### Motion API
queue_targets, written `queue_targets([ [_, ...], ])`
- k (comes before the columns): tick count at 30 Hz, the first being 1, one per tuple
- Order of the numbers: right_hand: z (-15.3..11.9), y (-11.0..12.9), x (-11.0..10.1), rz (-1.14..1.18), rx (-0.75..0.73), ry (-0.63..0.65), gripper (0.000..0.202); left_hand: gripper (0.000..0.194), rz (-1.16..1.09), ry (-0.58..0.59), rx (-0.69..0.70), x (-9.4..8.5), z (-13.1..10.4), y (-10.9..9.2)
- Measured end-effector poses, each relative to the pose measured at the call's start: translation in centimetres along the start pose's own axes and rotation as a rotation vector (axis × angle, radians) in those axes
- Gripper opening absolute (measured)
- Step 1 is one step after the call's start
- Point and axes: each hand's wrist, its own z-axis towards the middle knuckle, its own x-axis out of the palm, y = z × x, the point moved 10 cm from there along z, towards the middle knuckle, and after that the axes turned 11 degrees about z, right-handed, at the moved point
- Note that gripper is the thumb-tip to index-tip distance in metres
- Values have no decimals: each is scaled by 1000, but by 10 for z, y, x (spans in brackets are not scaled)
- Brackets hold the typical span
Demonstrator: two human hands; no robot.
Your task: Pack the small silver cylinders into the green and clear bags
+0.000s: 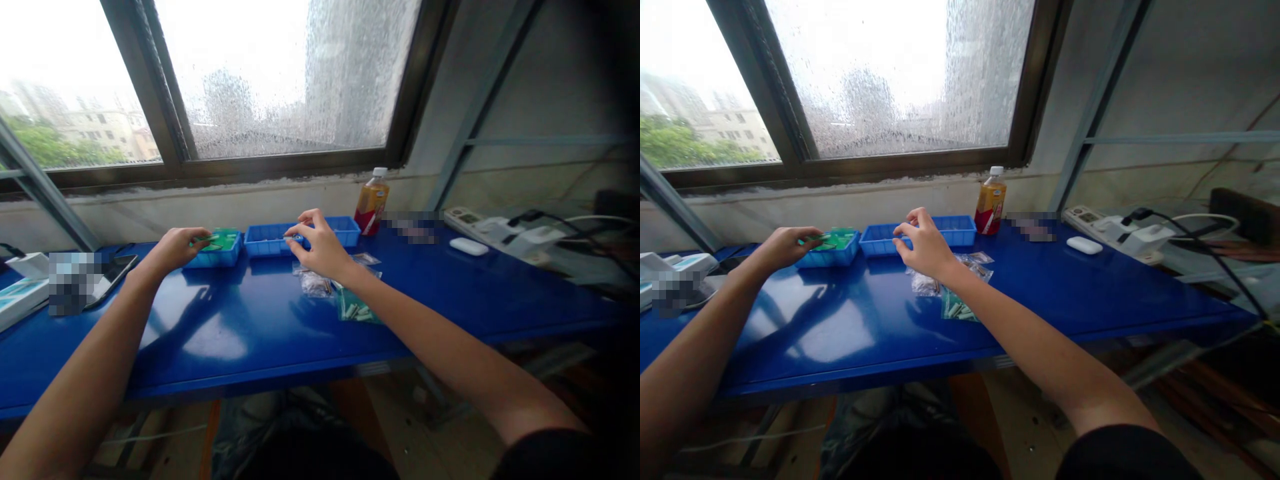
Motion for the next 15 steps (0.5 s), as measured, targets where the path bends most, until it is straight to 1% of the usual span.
queue_targets([
  [3, 1, -5, 2, -19, 16, 33, 17, 42, 24, 25, 20, 5, 2, 1],
  [10, 0, -24, 4, -72, 88, 111, 20, 44, 79, 70, -1, 8, 0, 10],
  [15, -3, -25, 14, -66, 82, 174, 23, 44, 155, 96, -74, 10, 2, 22],
])
